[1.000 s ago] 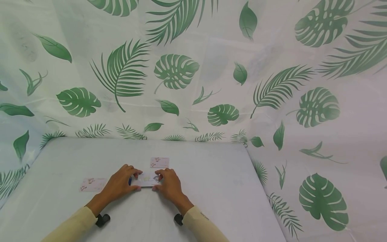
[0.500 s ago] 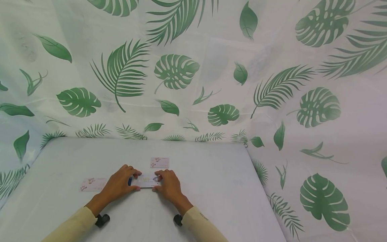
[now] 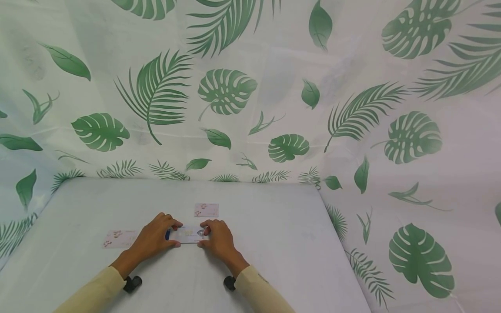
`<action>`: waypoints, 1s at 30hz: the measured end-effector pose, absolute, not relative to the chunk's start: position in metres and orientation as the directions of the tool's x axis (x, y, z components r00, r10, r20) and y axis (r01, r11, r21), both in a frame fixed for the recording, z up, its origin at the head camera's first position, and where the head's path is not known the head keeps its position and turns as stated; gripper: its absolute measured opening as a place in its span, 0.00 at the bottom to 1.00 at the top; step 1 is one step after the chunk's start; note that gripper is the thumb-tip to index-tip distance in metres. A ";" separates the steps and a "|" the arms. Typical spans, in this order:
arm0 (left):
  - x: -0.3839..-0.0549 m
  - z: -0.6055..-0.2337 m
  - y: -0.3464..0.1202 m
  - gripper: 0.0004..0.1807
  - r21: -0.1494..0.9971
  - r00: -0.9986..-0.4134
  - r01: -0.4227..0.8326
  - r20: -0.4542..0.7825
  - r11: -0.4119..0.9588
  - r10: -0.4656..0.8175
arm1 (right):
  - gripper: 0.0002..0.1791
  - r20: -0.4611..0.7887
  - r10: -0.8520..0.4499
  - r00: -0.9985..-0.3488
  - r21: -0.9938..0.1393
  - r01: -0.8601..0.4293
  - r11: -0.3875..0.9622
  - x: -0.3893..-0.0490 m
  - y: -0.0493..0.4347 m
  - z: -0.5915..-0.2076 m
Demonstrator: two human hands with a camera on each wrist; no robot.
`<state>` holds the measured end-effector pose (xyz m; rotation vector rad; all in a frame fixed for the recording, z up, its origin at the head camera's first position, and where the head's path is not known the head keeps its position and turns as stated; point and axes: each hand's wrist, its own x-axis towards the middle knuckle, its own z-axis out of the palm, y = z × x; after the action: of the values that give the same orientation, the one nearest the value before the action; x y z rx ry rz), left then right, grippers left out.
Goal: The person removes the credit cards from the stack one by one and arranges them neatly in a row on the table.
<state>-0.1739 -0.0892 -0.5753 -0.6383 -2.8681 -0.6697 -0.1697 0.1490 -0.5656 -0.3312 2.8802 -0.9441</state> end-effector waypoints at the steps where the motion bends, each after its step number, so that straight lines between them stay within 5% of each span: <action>1: -0.174 -0.575 -0.089 0.30 0.393 -0.903 0.429 0.213 0.813 0.373 | 0.29 -0.021 -0.232 -0.973 -0.592 -0.174 0.787 -0.170 0.149 -0.566; 30: -0.179 -0.569 -0.087 0.32 0.390 -0.904 0.426 0.219 0.816 0.367 | 0.29 -0.008 -0.189 -0.982 -0.628 -0.142 0.765 -0.176 0.158 -0.559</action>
<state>-0.1786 -0.0875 -0.5691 -0.6280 -2.8655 -0.6628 -0.1759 0.1575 -0.5591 -0.2712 2.8845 -1.0165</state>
